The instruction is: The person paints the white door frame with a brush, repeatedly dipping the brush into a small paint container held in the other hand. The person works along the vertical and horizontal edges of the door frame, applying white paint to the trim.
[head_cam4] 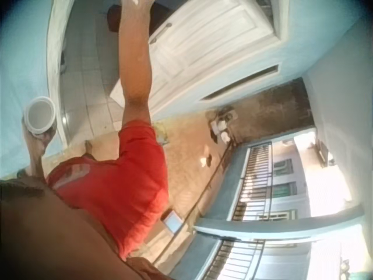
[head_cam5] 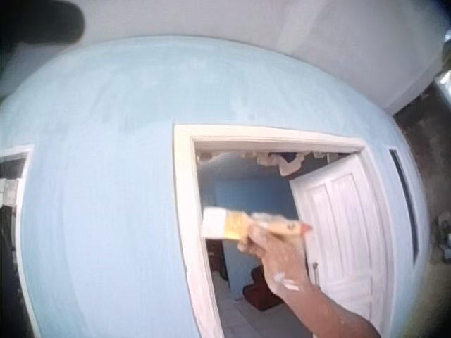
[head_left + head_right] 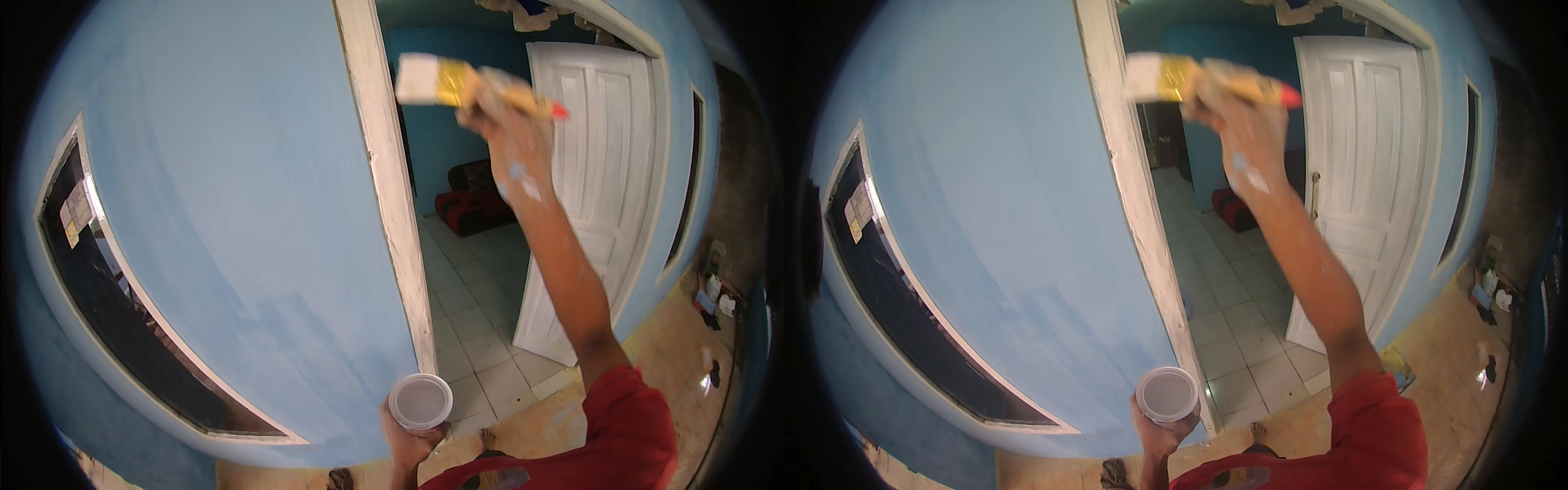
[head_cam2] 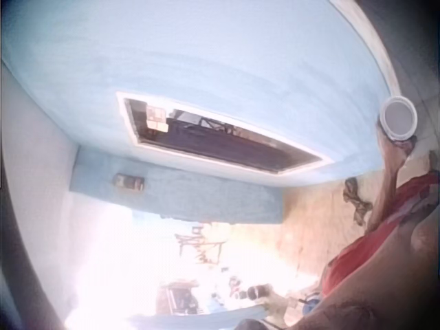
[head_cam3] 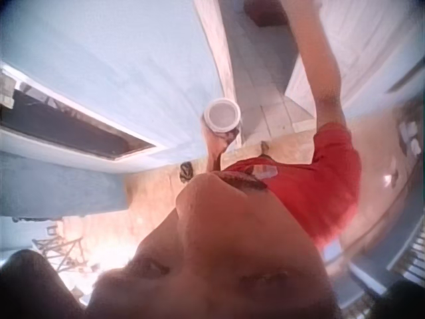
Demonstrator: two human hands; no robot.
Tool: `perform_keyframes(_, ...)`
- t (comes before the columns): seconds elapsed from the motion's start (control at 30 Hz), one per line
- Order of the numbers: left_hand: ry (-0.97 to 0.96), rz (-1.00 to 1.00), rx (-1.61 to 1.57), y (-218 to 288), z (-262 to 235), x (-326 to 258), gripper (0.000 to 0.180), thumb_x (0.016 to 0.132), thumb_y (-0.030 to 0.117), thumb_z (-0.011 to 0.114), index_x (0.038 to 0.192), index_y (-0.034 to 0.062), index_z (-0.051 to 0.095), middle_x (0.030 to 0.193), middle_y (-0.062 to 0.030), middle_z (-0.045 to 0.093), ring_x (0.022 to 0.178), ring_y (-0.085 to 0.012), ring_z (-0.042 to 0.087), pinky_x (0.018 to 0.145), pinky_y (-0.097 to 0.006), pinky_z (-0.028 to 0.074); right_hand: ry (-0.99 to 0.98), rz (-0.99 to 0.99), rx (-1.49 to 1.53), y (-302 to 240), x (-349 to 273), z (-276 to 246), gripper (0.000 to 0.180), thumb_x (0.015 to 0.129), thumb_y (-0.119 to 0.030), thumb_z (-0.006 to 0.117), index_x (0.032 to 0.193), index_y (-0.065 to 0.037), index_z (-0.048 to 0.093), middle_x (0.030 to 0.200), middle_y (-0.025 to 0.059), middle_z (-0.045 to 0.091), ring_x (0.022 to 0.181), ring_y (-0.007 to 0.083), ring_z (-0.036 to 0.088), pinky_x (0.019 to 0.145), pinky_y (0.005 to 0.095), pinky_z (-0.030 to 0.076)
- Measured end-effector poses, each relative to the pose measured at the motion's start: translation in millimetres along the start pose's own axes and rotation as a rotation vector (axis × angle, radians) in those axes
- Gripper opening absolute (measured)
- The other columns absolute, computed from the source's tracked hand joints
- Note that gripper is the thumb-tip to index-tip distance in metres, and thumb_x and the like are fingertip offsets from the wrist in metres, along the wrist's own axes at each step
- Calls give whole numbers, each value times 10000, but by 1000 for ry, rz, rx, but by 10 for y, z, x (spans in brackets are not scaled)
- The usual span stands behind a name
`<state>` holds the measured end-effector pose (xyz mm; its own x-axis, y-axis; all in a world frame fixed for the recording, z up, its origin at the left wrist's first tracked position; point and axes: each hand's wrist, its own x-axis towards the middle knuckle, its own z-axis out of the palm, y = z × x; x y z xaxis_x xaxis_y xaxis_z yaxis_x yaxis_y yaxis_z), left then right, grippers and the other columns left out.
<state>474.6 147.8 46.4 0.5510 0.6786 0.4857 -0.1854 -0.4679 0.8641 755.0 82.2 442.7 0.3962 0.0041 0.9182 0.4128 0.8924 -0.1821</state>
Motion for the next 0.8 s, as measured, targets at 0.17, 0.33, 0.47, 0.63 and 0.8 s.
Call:
perform_keyframes(0.17,68,-56,-75,-43,65,-92,995,594,228,1008,1383,-51,470,1265,-170,643,1154,-303,677,1005,-444,538,-161,-542,-584,-54,1187,647,154,973,-62,783,1104,14,754,946,128,784,782,173,745,646,279,597)
perform_keyframes(0.33,102,-91,-221,-99,56,-168,1030,611,191,1008,1419,-62,422,1279,-175,634,1160,-277,675,1001,-425,546,-444,-1284,-1141,133,1474,636,154,978,-123,761,1071,-2,786,957,118,800,821,198,766,732,325,629)
perform_keyframes(0.47,119,-68,-220,-248,-21,-190,1007,639,139,1005,1423,-35,396,1293,-162,622,1187,-254,664,1034,-425,547,-561,-939,-1215,128,638,387,184,949,-159,772,1098,-53,795,942,145,782,827,316,765,804,412,637)
perform_keyframes(0.63,144,-42,-230,-267,-73,-164,977,655,135,1004,1411,-25,406,1294,-159,628,1188,-244,666,1044,-425,545,-546,-579,-1255,-186,892,470,343,922,-398,759,1012,-69,793,826,174,753,732,358,747,759,424,629)
perform_keyframes(0.8,71,-16,-219,-65,50,-71,968,650,154,1001,1404,-34,424,1279,-166,646,1169,-247,678,1038,-418,542,-404,-372,-1240,-504,2269,904,294,901,-263,717,976,14,782,858,139,776,734,232,740,660,394,601)
